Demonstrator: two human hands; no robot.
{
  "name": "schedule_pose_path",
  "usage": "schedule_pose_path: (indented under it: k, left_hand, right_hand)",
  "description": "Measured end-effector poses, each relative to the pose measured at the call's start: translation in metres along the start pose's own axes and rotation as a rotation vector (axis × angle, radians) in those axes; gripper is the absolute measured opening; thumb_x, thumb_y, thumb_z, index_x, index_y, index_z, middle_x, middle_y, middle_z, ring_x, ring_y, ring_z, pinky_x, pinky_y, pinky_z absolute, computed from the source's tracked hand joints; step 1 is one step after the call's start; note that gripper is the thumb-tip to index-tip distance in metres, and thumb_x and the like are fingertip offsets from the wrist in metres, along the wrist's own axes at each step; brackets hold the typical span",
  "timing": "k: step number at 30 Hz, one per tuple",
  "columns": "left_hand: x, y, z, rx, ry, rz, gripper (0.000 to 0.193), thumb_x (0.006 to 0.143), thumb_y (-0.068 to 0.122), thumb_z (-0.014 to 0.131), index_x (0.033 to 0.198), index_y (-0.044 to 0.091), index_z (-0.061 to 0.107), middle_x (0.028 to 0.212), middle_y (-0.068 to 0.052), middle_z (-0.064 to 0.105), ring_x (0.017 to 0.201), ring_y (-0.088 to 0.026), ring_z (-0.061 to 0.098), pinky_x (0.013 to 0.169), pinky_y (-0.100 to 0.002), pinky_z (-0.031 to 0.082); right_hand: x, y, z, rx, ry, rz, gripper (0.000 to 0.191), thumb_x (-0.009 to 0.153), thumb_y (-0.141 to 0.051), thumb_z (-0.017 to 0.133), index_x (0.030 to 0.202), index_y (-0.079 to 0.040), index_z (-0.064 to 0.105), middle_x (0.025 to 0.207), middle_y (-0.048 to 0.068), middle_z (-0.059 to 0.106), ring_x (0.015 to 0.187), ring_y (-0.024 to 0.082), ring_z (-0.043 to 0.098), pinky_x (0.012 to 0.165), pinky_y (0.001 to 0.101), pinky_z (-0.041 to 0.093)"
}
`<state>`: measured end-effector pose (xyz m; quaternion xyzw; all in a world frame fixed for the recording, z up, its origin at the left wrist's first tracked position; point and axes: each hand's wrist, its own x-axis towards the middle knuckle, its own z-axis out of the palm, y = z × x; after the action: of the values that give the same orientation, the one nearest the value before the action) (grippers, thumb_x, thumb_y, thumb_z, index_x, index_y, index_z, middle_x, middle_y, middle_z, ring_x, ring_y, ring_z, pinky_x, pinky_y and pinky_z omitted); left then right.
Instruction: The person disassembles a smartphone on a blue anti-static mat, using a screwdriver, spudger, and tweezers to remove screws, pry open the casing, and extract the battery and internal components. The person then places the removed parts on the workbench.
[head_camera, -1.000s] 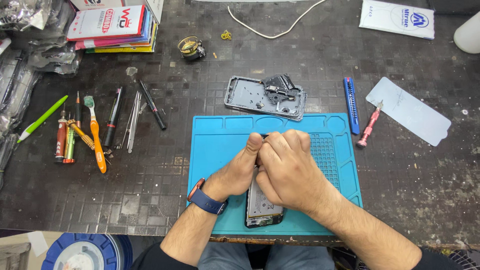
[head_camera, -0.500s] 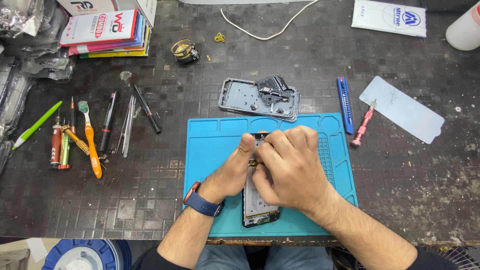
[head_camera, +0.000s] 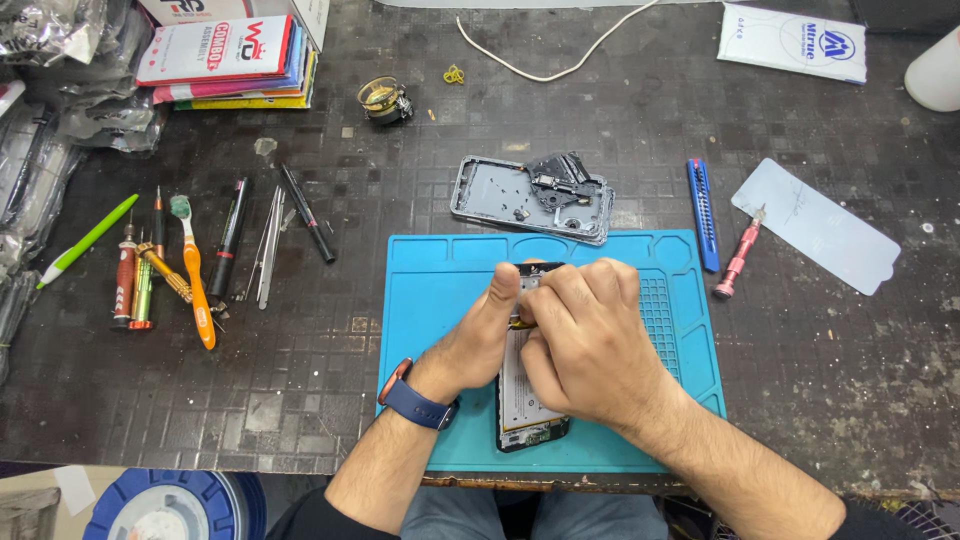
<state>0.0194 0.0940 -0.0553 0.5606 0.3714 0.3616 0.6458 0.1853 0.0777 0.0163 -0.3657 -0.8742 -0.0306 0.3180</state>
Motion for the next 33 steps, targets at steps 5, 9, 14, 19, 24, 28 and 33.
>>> schedule_pose_path:
  k: [5,9,14,19,24,28,33]
  left_hand:
    - [0.001,0.008,0.003,-0.054,-0.07,0.064,0.096,0.093,0.082,0.019,0.128,0.001,0.058,0.109,-0.007,0.063,0.103,-0.015,0.057,0.095,-0.033,0.049]
    - [0.001,0.008,0.004,-0.016,-0.06,0.048,0.099,0.095,0.082,0.016,0.125,0.0,0.061,0.108,-0.007,0.064,0.103,-0.015,0.058,0.096,-0.033,0.051]
    - [0.0,0.01,0.007,0.017,-0.025,0.049,0.098,0.096,0.08,0.015,0.13,0.001,0.06,0.107,-0.008,0.064,0.102,-0.017,0.058,0.096,-0.034,0.051]
    - [0.0,0.018,0.008,-0.028,-0.066,0.11,0.093,0.098,0.078,0.017,0.133,0.001,0.057,0.116,-0.008,0.065,0.113,-0.016,0.059,0.103,-0.033,0.049]
    - [0.0,0.015,0.01,-0.106,-0.092,0.125,0.089,0.101,0.075,0.022,0.137,0.001,0.055,0.12,-0.008,0.064,0.115,-0.017,0.059,0.104,-0.034,0.048]
    - [0.0,0.015,0.009,-0.105,-0.11,0.11,0.09,0.101,0.074,0.024,0.142,0.0,0.055,0.118,-0.009,0.065,0.111,-0.017,0.06,0.1,-0.034,0.05]
    - [-0.002,0.02,0.01,-0.117,-0.105,0.121,0.089,0.102,0.074,0.025,0.14,-0.001,0.054,0.12,-0.009,0.065,0.114,-0.017,0.06,0.103,-0.033,0.05]
  right_hand:
    - [0.003,0.002,-0.003,0.065,-0.04,-0.004,0.021,0.071,-0.011,0.059,0.091,-0.005,0.06,0.099,0.01,0.056,0.096,0.029,0.048,0.09,0.0476,0.034]
    - [0.002,0.002,-0.003,0.106,-0.051,0.011,0.02,0.071,-0.01,0.058,0.09,-0.006,0.058,0.1,0.01,0.057,0.094,0.029,0.045,0.088,0.0466,0.033]
    - [0.001,0.001,-0.004,0.088,-0.047,0.014,0.022,0.07,-0.011,0.058,0.091,-0.004,0.058,0.099,0.01,0.056,0.092,0.029,0.045,0.086,0.0473,0.033]
    - [0.005,-0.001,-0.007,0.063,-0.043,0.002,0.024,0.069,-0.012,0.058,0.092,-0.004,0.059,0.1,0.011,0.056,0.094,0.03,0.046,0.088,0.0483,0.033]
    - [0.002,-0.002,-0.007,0.047,-0.043,-0.003,0.029,0.069,-0.013,0.058,0.096,-0.002,0.06,0.103,0.012,0.057,0.094,0.03,0.046,0.088,0.0487,0.033]
    - [0.0,-0.002,-0.006,0.053,-0.042,0.011,0.032,0.068,-0.014,0.058,0.097,-0.001,0.062,0.101,0.012,0.057,0.093,0.03,0.046,0.087,0.0482,0.033]
    - [0.004,-0.005,-0.007,0.046,-0.029,0.018,0.031,0.067,-0.017,0.06,0.095,-0.003,0.061,0.101,0.011,0.058,0.092,0.029,0.046,0.087,0.0482,0.032]
